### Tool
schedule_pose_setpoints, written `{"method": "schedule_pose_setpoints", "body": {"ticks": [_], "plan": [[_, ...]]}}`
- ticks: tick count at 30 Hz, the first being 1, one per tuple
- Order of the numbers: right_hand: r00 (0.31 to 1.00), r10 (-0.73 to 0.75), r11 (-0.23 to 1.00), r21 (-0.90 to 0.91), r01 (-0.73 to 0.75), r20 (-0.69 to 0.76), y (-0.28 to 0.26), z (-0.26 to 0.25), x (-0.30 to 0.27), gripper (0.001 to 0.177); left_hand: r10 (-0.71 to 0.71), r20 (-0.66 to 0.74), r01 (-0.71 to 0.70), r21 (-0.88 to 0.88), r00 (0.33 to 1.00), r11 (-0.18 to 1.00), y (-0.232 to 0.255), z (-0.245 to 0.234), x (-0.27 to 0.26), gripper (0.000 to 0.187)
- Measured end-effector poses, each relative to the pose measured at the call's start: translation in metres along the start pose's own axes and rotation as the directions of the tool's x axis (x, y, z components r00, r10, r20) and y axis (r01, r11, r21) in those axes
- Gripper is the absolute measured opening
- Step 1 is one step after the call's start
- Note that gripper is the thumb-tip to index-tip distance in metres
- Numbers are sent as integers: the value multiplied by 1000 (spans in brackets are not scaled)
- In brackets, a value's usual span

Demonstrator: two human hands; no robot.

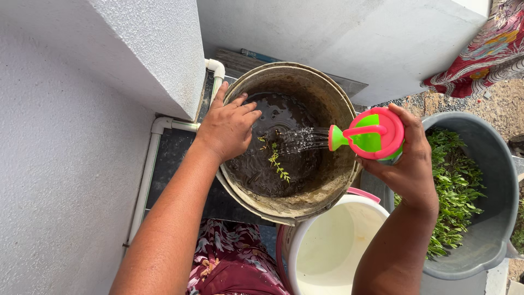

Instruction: The person fills a small watering can from a bucket of water and pours it onto plants in various containers.

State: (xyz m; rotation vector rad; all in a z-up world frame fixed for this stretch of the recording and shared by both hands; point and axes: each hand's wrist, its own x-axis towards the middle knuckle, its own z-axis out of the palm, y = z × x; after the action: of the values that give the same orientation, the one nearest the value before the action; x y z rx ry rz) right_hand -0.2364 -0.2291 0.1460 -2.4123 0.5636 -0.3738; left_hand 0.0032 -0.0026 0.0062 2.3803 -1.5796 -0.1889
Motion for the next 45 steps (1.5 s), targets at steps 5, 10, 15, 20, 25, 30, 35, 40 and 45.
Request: {"method": "schedule_pose_setpoints", "body": {"ticks": [5,10,15,20,25,30,35,40,45], "plan": [[991,-123,989,-83,119,-46,-6,15,31,102,4,-8,-4,-24,1000,1000,0,-2,0,45],[983,-182,979,-101,179,-29,-25,24,46,102,5,-36,-7,-41,999,999,-1,-2,0,49],[975,-223,973,-67,223,10,-53,25,41,102,-12,-13,11,-27,1000,1000,0,-2,1,60],[962,-264,945,-179,274,76,-77,10,26,105,-15,-13,14,-37,1000,999,0,-2,1,55],[967,-234,949,-191,250,103,-87,-7,11,101,-13,-22,12,-36,1000,999,0,0,1,54],[967,-237,939,-230,254,96,-94,-9,6,101,-31,-12,31,9,999,999,1,2,1,54],[964,-253,931,-252,264,78,-95,-1,13,100,-30,-24,30,11,999,999,1,2,1,51],[942,-332,892,-305,333,57,-92,4,25,100,-26,-27,25,-28,999,999,1,0,1,44],[946,-323,866,-391,311,38,-93,2,31,97,-16,-38,15,-32,999,999,-1,2,0,38]]}}
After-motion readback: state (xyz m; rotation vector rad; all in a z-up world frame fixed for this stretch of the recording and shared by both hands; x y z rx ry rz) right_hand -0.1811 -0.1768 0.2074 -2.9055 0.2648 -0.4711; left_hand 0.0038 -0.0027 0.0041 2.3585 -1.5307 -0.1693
